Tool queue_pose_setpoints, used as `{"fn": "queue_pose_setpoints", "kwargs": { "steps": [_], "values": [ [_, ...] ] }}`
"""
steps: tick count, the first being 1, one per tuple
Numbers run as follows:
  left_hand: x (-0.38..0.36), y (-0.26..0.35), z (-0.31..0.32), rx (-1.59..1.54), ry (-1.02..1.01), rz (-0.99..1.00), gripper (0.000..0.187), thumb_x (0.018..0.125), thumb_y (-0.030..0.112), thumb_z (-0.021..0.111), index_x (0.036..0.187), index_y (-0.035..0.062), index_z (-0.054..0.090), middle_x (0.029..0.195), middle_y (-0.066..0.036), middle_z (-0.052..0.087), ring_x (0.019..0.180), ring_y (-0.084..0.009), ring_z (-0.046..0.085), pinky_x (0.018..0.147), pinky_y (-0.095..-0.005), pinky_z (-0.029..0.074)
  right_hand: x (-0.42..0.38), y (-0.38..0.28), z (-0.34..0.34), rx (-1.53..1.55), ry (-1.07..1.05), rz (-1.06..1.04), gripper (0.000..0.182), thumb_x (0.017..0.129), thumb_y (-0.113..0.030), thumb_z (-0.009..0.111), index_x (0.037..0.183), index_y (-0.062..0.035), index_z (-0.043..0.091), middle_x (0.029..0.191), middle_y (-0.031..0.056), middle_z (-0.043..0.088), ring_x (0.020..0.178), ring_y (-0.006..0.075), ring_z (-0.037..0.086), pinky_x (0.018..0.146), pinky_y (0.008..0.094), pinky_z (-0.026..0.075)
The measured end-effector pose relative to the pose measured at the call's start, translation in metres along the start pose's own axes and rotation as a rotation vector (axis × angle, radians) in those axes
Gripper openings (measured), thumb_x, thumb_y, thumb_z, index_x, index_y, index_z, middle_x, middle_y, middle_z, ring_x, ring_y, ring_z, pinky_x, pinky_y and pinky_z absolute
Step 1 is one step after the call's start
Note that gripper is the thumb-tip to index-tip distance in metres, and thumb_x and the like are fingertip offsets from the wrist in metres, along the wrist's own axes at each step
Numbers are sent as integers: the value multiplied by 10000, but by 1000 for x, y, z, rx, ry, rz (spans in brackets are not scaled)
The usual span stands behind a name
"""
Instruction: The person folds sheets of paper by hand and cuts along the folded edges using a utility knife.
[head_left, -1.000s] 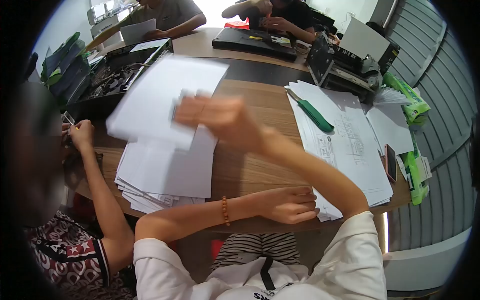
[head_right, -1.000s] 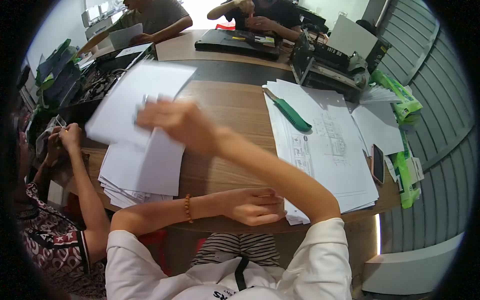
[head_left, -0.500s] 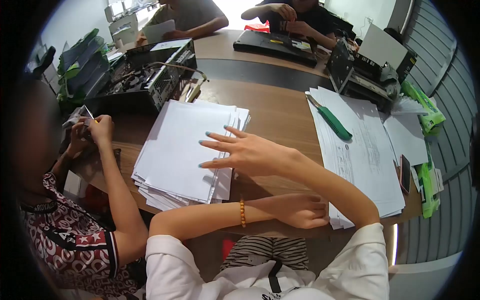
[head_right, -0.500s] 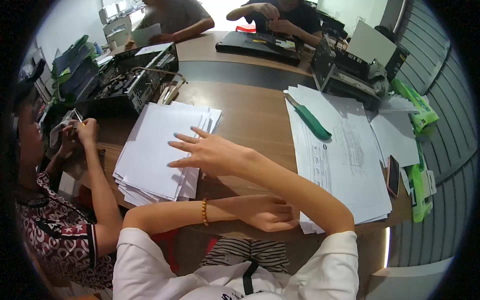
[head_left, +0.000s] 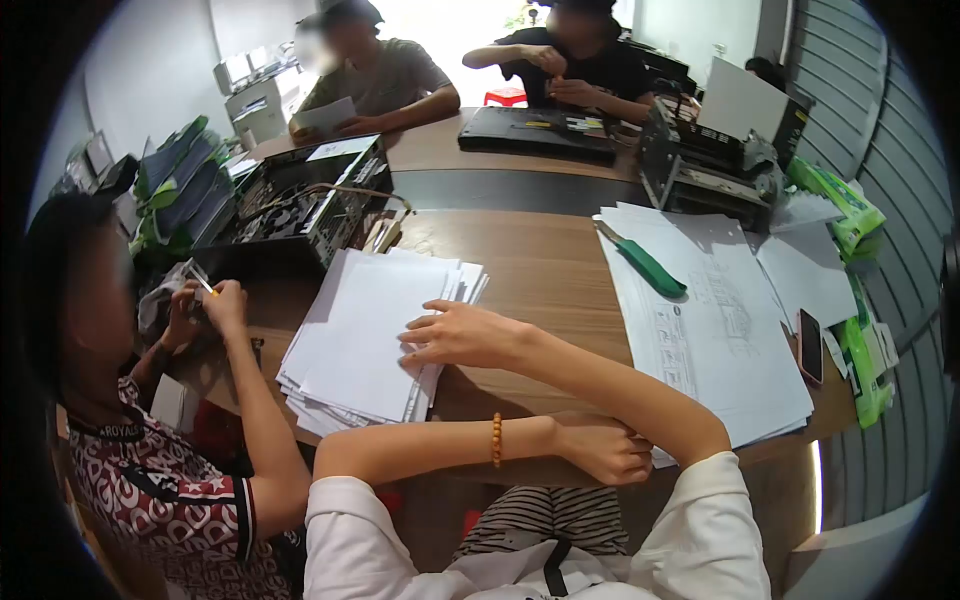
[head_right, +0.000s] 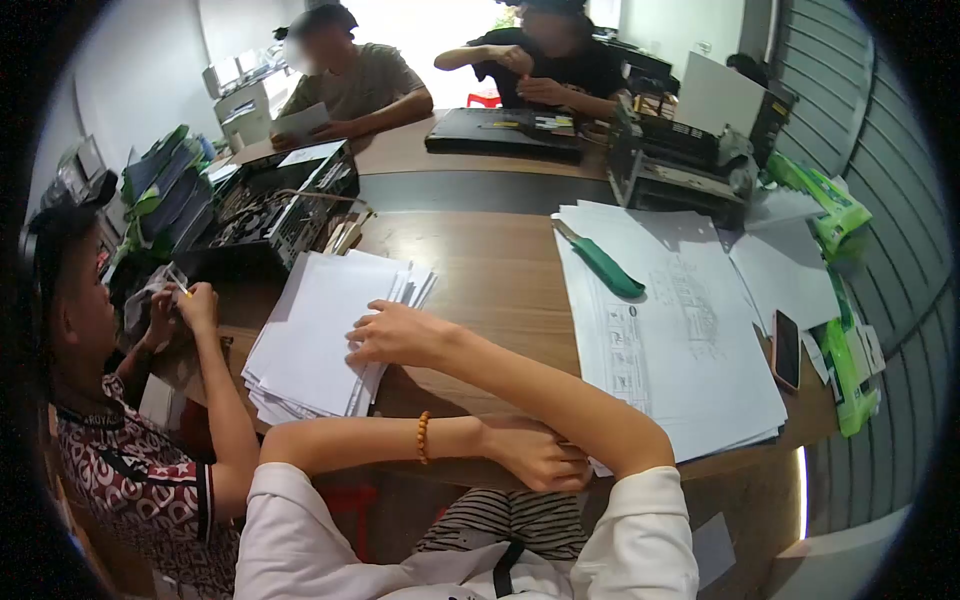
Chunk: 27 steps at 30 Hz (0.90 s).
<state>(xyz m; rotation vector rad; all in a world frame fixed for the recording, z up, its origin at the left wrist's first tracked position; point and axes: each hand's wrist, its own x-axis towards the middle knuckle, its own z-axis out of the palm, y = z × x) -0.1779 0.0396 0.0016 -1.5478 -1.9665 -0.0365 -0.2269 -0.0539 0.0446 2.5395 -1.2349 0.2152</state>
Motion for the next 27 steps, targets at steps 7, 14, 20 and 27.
{"fn": "queue_pose_setpoints", "kwargs": {
  "steps": [7,14,20,27],
  "values": [
    [12,-24,-15,-16,3,84,98,756,147,527,752,59,485,679,-14,453,684,-131,521,601,-240,448,-103,39,-43,-140,-146,846,595,813,-337,627,1318,-104,416,1310,169,448,1174,316,468,992,432,369],
    [2,-49,-21,-95,13,-50,308,766,159,609,1012,-25,579,845,-76,590,799,-164,587,659,-265,480,-217,47,-21,-427,-52,1385,538,772,-173,631,1250,-7,448,913,150,587,888,290,577,749,389,479],
    [-30,-54,-11,-203,194,-368,286,686,-23,595,969,12,611,754,-72,603,729,-206,603,656,-306,487,-165,18,-16,-176,115,1307,497,755,-143,635,1187,37,466,896,187,581,877,313,576,761,391,476],
    [-30,-53,-19,-223,293,-500,284,646,-84,567,910,10,611,728,-81,608,665,-202,585,602,-303,446,-162,10,-19,95,307,1052,516,798,-227,636,1198,47,459,1126,228,515,1020,360,534,872,393,446]
  ]
}}
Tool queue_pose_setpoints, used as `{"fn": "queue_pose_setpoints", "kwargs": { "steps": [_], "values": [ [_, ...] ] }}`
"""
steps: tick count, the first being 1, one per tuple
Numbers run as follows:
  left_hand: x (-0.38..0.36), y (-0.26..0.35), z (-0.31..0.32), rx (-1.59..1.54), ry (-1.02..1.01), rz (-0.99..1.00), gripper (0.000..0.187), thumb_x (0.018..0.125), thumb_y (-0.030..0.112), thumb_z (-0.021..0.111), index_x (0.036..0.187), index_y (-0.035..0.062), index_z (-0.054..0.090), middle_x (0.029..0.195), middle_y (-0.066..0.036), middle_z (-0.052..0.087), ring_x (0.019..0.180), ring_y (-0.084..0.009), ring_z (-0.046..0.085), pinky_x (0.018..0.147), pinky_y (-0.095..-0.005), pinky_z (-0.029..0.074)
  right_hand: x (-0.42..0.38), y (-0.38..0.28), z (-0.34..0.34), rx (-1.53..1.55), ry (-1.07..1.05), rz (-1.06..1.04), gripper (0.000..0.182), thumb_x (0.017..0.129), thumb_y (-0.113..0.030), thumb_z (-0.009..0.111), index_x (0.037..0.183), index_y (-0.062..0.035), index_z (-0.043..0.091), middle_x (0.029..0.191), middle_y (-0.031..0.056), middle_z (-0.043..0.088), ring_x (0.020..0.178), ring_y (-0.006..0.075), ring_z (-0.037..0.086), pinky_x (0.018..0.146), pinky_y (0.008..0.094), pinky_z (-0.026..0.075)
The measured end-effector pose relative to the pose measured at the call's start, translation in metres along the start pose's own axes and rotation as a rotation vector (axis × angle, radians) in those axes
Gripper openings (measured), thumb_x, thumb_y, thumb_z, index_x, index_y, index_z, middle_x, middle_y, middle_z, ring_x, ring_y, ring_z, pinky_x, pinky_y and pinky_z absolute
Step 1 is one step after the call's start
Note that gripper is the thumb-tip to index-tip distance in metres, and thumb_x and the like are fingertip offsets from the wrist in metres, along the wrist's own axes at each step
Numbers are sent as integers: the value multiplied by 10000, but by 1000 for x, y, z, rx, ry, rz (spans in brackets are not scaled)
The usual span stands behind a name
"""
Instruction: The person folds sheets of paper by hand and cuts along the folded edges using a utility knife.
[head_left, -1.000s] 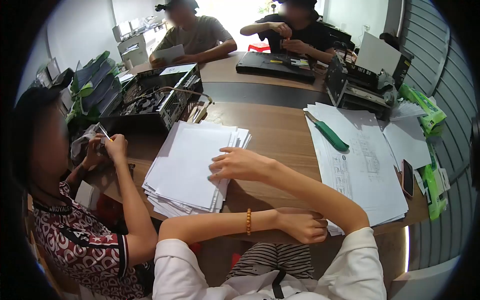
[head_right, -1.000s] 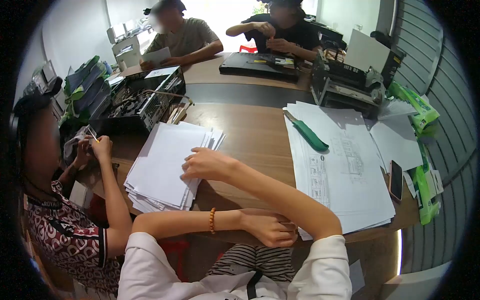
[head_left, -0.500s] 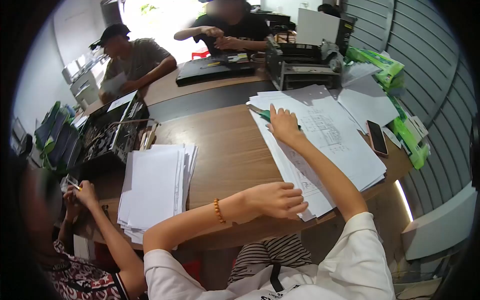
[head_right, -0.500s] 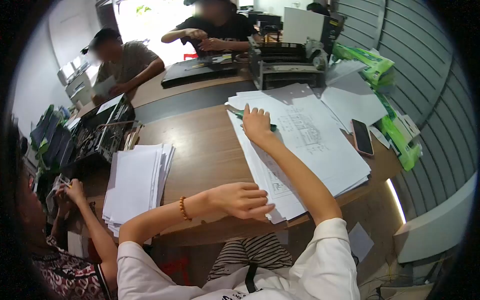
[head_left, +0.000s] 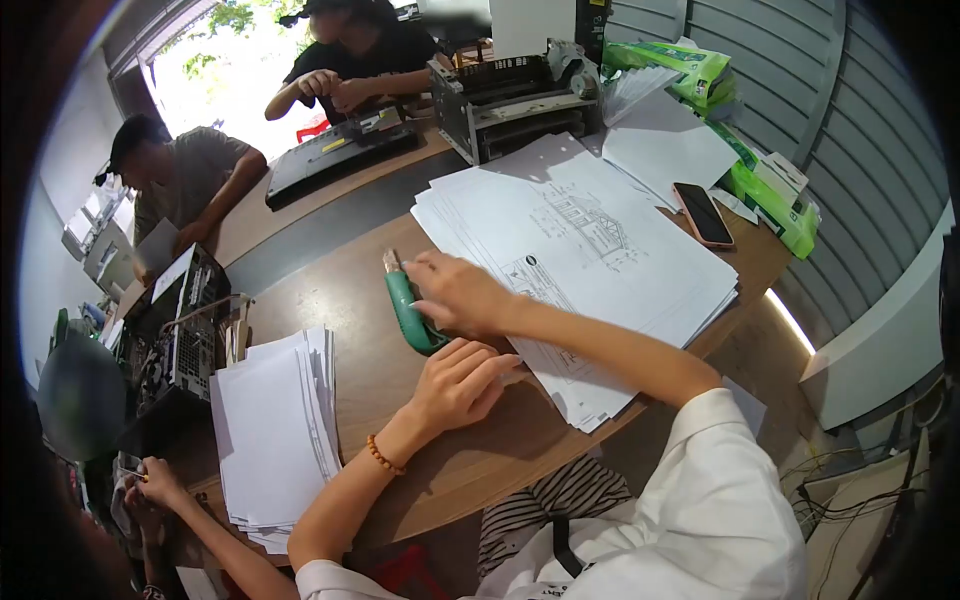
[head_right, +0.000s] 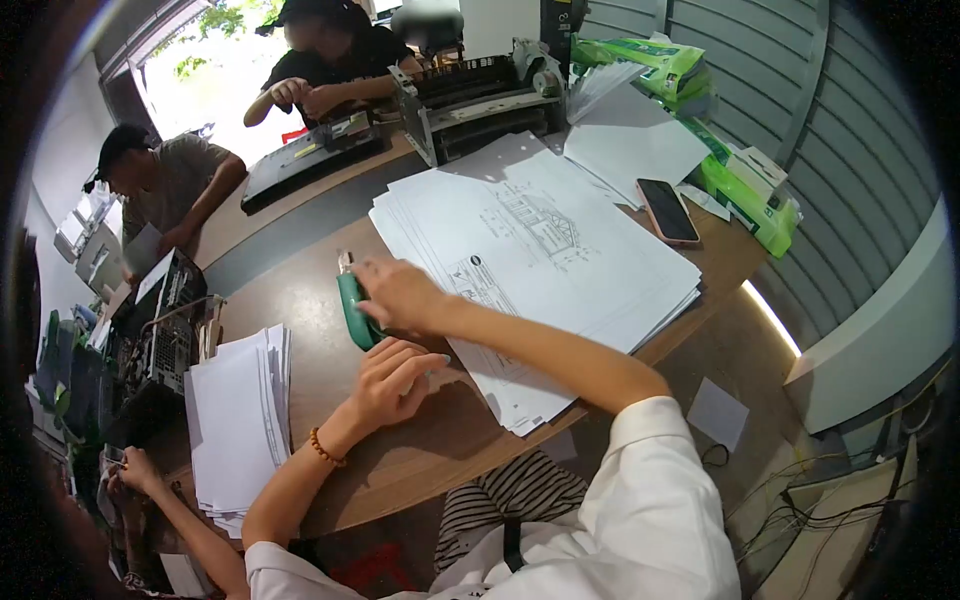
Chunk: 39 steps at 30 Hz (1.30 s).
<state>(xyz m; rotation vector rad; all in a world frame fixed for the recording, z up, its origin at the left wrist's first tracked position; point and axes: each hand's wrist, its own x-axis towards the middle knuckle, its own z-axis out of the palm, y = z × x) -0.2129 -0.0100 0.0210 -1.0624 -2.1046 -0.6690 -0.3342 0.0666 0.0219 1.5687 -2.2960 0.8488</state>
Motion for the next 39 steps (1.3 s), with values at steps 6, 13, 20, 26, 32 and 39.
{"fn": "queue_pose_setpoints", "kwargs": {
  "steps": [6,13,20,26,32,39],
  "values": [
    [-4,-5,3,-4,24,-102,241,690,-34,598,921,34,609,677,-42,545,650,-189,548,603,-297,423,-84,40,-90,-222,-198,10,609,823,-243,624,1316,4,365,1390,243,311,1235,384,376,1022,424,331],
    [-4,-6,3,-84,113,-202,208,718,-51,586,901,46,602,679,-44,551,643,-195,540,649,-303,406,-190,-21,-158,-335,-582,137,796,772,-454,635,1351,-2,327,1397,268,284,1295,383,307,1053,498,276],
    [0,-3,0,-95,72,-243,187,745,-61,566,901,35,601,721,-55,580,665,-200,551,647,-312,401,-233,-74,-185,-264,-751,212,914,570,-439,767,1355,-177,379,1403,241,294,1304,354,315,1035,524,295],
    [0,-1,3,-63,-90,-281,288,771,8,585,1058,38,597,1038,-109,624,1030,-253,571,897,-371,429,-261,-86,-192,-532,-700,164,500,766,-175,628,1249,-160,501,1360,169,398,1223,324,438,1022,513,326],
    [-3,-4,8,-77,-508,-136,498,824,238,601,1291,121,473,1375,-80,427,1306,-264,347,1123,-466,167,-258,-110,-248,-497,-373,415,211,670,-27,628,870,-78,669,1071,147,623,1096,344,546,963,457,411],
    [-5,8,15,-225,-474,-116,493,828,336,603,1259,120,500,1306,-80,505,1270,-271,403,1082,-496,232,-174,-127,-242,-790,274,213,175,583,-124,752,718,-130,640,1116,135,575,1153,376,484,922,483,445]
  ]
}}
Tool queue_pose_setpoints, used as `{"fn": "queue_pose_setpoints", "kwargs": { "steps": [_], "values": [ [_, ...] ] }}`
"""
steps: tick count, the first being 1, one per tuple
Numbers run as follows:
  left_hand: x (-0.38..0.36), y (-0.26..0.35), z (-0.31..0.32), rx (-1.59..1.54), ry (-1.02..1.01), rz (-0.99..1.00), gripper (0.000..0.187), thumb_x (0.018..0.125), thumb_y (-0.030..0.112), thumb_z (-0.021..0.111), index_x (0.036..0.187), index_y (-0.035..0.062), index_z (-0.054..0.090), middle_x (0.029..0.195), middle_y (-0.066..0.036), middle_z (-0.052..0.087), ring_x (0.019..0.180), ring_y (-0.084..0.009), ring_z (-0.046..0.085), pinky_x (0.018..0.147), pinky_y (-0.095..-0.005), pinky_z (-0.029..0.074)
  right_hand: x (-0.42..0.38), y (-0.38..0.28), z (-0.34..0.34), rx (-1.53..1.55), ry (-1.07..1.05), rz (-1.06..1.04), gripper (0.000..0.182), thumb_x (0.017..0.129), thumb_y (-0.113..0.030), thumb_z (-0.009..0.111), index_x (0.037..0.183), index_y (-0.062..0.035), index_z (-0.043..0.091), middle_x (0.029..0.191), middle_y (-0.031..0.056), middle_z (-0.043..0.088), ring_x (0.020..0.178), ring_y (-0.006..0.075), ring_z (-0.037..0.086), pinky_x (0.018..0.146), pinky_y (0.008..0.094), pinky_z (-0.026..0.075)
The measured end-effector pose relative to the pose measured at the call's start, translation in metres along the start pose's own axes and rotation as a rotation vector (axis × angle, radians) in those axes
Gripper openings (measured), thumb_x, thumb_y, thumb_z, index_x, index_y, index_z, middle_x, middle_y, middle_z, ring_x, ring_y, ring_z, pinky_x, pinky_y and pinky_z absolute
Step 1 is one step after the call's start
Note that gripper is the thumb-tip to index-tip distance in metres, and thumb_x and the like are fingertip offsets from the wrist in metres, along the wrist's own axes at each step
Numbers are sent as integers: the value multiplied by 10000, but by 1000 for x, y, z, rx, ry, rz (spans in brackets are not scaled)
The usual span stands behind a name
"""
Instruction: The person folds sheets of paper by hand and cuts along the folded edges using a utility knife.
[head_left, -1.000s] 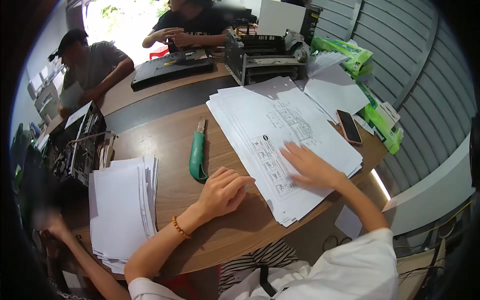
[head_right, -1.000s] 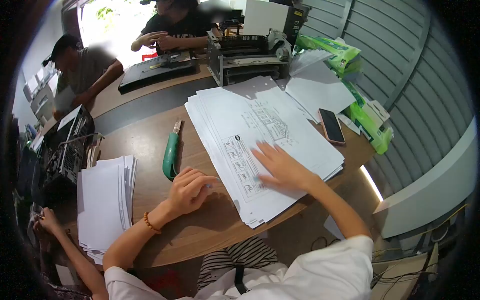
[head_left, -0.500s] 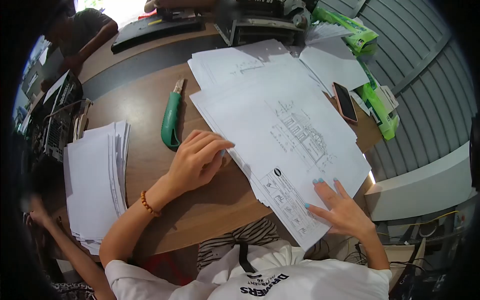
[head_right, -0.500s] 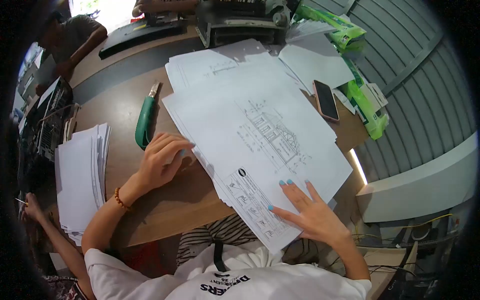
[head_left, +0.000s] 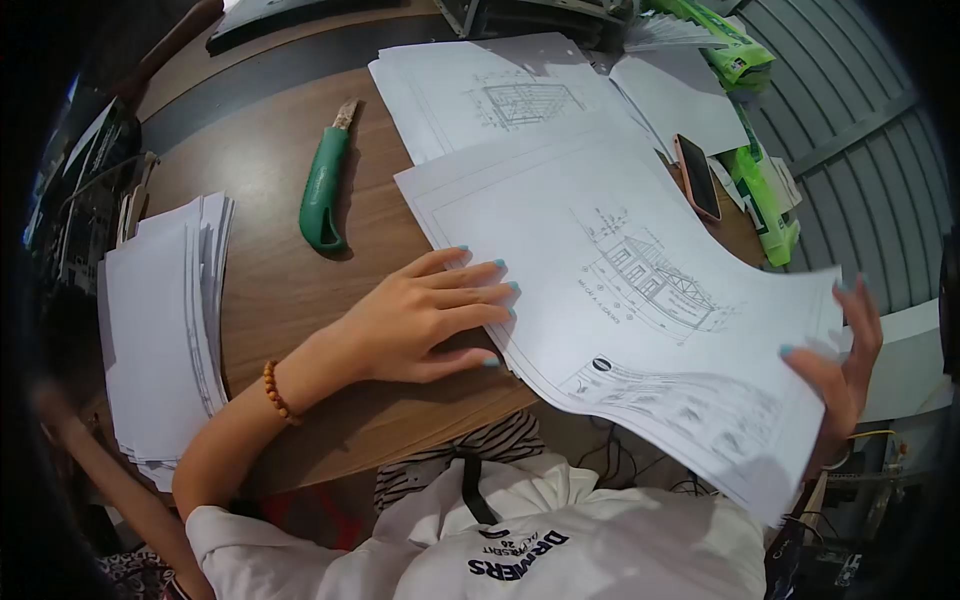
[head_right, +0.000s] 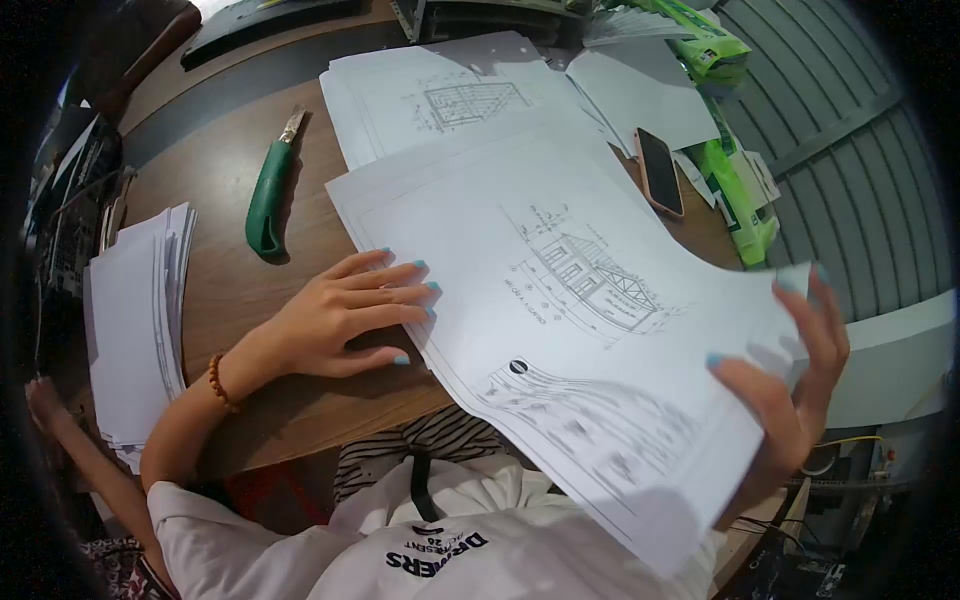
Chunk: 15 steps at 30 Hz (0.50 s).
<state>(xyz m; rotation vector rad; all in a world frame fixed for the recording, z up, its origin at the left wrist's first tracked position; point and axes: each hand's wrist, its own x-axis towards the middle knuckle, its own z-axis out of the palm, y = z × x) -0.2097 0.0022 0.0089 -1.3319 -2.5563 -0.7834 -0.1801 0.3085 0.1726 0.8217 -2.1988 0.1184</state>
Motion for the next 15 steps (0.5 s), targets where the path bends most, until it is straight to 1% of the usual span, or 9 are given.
{"fn": "queue_pose_setpoints", "kwargs": {
  "steps": [3,5,7,9,10,11,13,14,15],
  "values": [
    [4,20,-3,15,55,-93,632,761,432,669,1266,97,489,1278,-109,524,1259,-270,418,1051,-494,274,23,0,35,56,-218,-162,158,589,-66,701,725,-106,633,1206,121,536,1208,362,422,957,495,394],
    [9,32,-4,-180,184,-130,794,713,580,648,1258,33,465,1175,-199,560,1168,-324,492,1047,-468,282,37,1,61,151,-427,-287,142,591,-10,666,708,-53,598,1236,119,522,1238,337,395,981,533,347],
    [11,41,2,-253,253,-88,872,686,573,685,1301,18,413,1148,-225,569,1095,-361,539,1009,-461,341,47,-8,93,276,-558,-376,170,642,17,644,768,-55,556,1248,113,492,1262,332,366,1015,538,312],
    [13,55,3,-879,216,-341,937,620,459,793,1325,0,382,1189,-212,556,1148,-336,514,1012,-454,343,48,-13,120,277,-640,-436,232,680,-38,658,887,-71,558,1281,110,454,1271,320,353,1018,539,308],
    [14,58,-1,-889,221,-338,719,738,287,750,1279,-47,415,1143,-205,580,1062,-296,578,939,-389,439,45,-19,129,275,-642,-437,232,680,-38,658,887,-71,558,1281,110,454,1271,320,353,1018,539,308],
    [14,58,2,-893,223,-337,719,738,287,750,1279,-47,415,1143,-205,580,1062,-296,578,939,-389,439,43,-25,136,293,-647,-351,344,669,-35,676,986,-77,551,1304,107,447,1273,318,361,1029,536,300],
    [17,54,9,-1181,338,-635,407,842,159,634,1155,-69,509,968,-214,634,896,-240,647,782,-340,529,41,-30,135,307,-657,-264,456,658,-32,694,1086,-83,543,1326,104,440,1275,315,369,1040,532,292],
    [18,53,10,-1275,446,-662,211,898,45,516,1045,-102,549,906,-154,643,815,-174,648,693,-276,555,39,-32,127,323,-601,-172,546,684,-72,687,1193,-101,491,1366,114,386,1287,319,345,1035,537,289],
    [18,51,8,-1282,445,-657,211,898,45,516,1045,-102,549,906,-154,643,815,-174,648,693,-276,555,36,-33,119,336,-544,-82,637,711,-113,680,1301,-119,439,1406,123,331,1299,322,322,1029,542,285]
  ]
}}
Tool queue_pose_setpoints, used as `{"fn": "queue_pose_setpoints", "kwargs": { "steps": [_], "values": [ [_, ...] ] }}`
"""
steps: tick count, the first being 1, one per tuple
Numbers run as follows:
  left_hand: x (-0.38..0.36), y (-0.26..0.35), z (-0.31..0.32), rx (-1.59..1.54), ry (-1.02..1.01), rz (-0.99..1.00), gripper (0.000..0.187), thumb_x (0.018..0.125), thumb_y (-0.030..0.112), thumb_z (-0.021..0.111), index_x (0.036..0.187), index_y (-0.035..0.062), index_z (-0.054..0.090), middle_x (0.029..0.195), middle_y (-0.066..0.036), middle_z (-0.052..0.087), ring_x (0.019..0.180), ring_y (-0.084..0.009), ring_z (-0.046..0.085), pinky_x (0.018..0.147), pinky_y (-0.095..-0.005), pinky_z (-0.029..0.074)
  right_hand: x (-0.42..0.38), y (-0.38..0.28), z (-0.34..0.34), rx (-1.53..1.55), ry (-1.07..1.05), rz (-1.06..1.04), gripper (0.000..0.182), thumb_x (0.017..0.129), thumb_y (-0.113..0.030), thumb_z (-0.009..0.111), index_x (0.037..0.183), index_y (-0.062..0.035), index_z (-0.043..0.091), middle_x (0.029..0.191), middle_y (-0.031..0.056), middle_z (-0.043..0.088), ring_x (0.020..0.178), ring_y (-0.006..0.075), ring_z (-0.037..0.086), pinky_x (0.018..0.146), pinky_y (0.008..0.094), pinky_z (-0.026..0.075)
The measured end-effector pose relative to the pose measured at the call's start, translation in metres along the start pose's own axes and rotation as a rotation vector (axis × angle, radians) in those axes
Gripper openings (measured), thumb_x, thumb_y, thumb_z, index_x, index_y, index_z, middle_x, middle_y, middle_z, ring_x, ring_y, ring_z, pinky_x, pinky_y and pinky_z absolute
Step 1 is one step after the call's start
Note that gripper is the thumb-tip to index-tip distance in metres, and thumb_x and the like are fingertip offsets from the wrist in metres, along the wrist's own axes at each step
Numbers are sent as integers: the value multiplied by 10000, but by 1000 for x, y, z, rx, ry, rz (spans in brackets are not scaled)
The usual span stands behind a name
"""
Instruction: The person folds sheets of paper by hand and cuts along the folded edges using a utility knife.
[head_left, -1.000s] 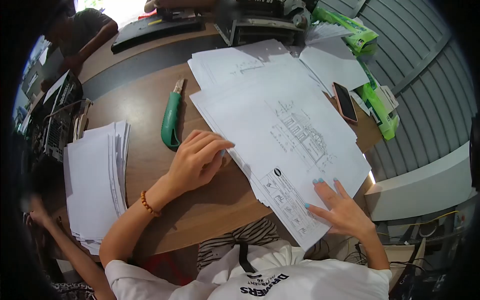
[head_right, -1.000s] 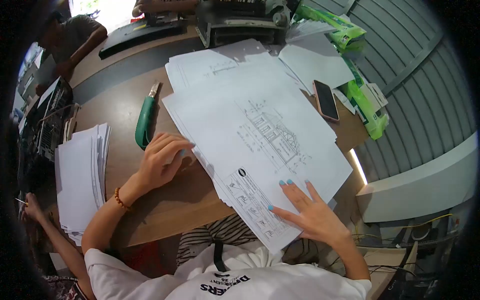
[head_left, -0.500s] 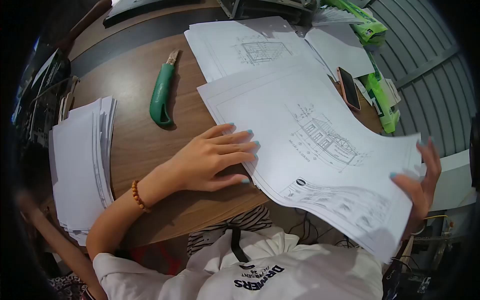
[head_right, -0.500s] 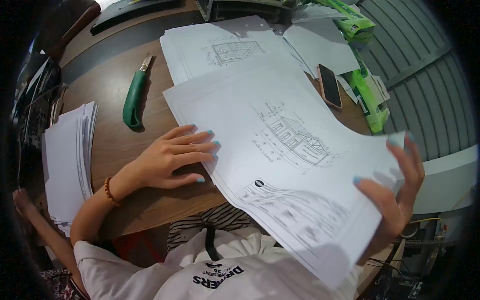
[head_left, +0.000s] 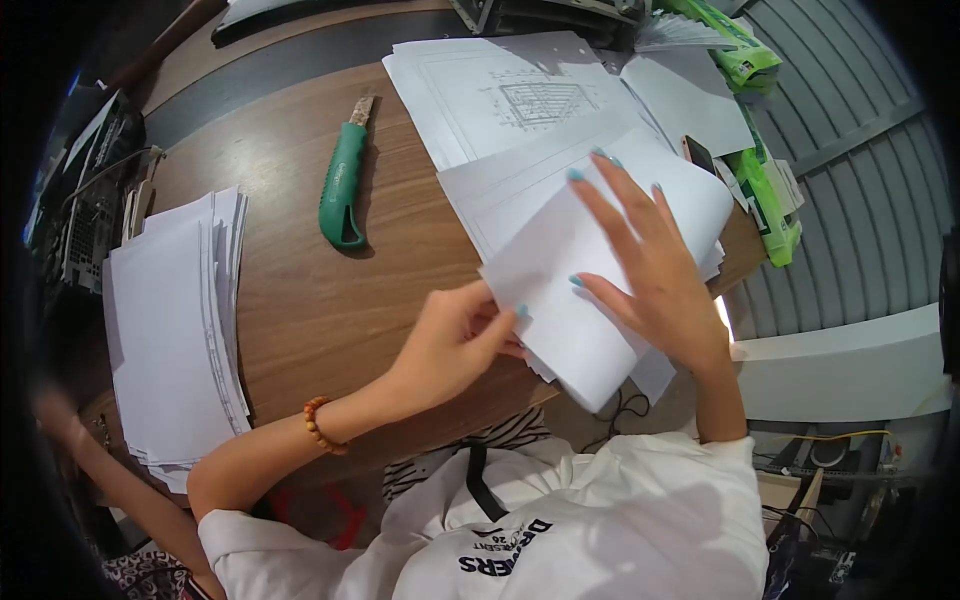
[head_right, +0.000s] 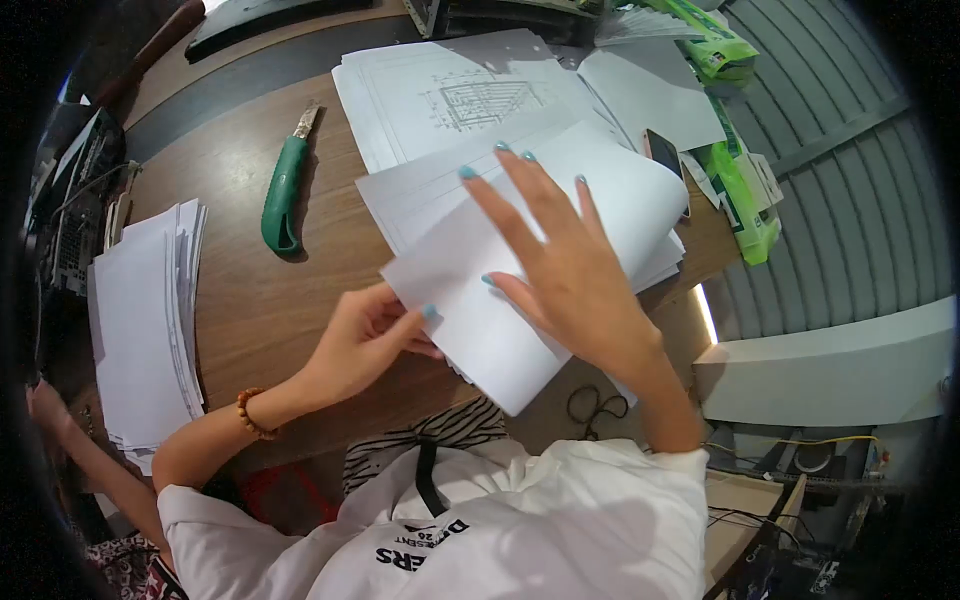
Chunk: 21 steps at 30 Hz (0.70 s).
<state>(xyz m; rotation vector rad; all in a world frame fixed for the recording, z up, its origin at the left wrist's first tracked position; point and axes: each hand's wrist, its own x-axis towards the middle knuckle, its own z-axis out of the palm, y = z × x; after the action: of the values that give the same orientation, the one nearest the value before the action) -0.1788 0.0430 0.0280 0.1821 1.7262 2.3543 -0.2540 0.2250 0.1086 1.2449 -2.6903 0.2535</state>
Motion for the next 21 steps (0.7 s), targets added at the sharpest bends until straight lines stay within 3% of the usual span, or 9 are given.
{"fn": "queue_pose_setpoints", "kwargs": {
  "steps": [8,10,11,12,13,16,17,18,21],
  "values": [
    [19,18,-20,-82,115,-89,294,911,89,522,1135,-99,490,946,-144,618,779,-158,633,645,-246,537,-72,54,17,-10,-76,54,500,859,-348,506,1314,-143,469,1396,111,385,1296,354,327,1057,578,186],
    [17,30,-14,298,303,236,386,872,81,572,1208,-69,453,1125,-179,557,983,-234,597,795,-317,505,-78,57,27,-27,-49,68,497,880,-398,458,1316,-159,469,1395,105,388,1298,336,331,1059,575,184],
    [17,37,-13,304,297,231,386,872,81,572,1208,-69,453,1125,-179,557,983,-234,597,795,-317,505,-79,57,30,-26,-34,58,523,902,-461,373,1292,-134,492,1381,121,406,1302,337,331,1066,563,166],
    [18,45,-13,823,278,431,424,857,118,589,1222,-51,459,1204,-186,507,1090,-262,526,882,-357,447,-78,58,31,-26,-17,48,586,924,-524,289,1269,-108,516,1368,137,424,1306,338,332,1073,551,148],
    [20,50,-13,1341,240,630,461,841,156,606,1237,-34,464,1283,-193,456,1197,-291,454,968,-398,389,-77,60,32,-23,-11,56,586,924,-524,289,1269,-108,516,1368,137,424,1306,338,332,1073,551,148],
    [24,48,9,1528,-93,632,505,833,251,599,1244,-13,472,1327,-198,424,1278,-310,355,1041,-430,294,-68,64,32,-26,13,-5,576,923,-517,289,1276,-119,511,1369,129,422,1306,331,332,1073,549,149],
    [26,45,19,1539,-153,618,520,844,329,575,1226,-14,490,1335,-198,419,1278,-295,365,1045,-429,297,-64,64,31,-24,-16,-14,511,893,-449,389,1298,-152,487,1382,110,406,1304,312,334,1072,557,160],
    [27,40,28,1540,-155,620,520,844,329,575,1226,-14,490,1335,-198,419,1278,-295,365,1045,-429,297,-61,64,30,-21,-46,-23,497,863,-381,490,1319,-185,463,1395,92,391,1301,294,337,1070,566,170],
    [32,22,46,1388,-207,621,516,839,303,566,1190,-70,499,1327,-218,419,1269,-308,373,1054,-436,286,-53,66,35,-12,-39,-37,468,860,-287,501,1313,-177,466,1383,90,404,1294,287,348,1070,565,177]
  ]
}}
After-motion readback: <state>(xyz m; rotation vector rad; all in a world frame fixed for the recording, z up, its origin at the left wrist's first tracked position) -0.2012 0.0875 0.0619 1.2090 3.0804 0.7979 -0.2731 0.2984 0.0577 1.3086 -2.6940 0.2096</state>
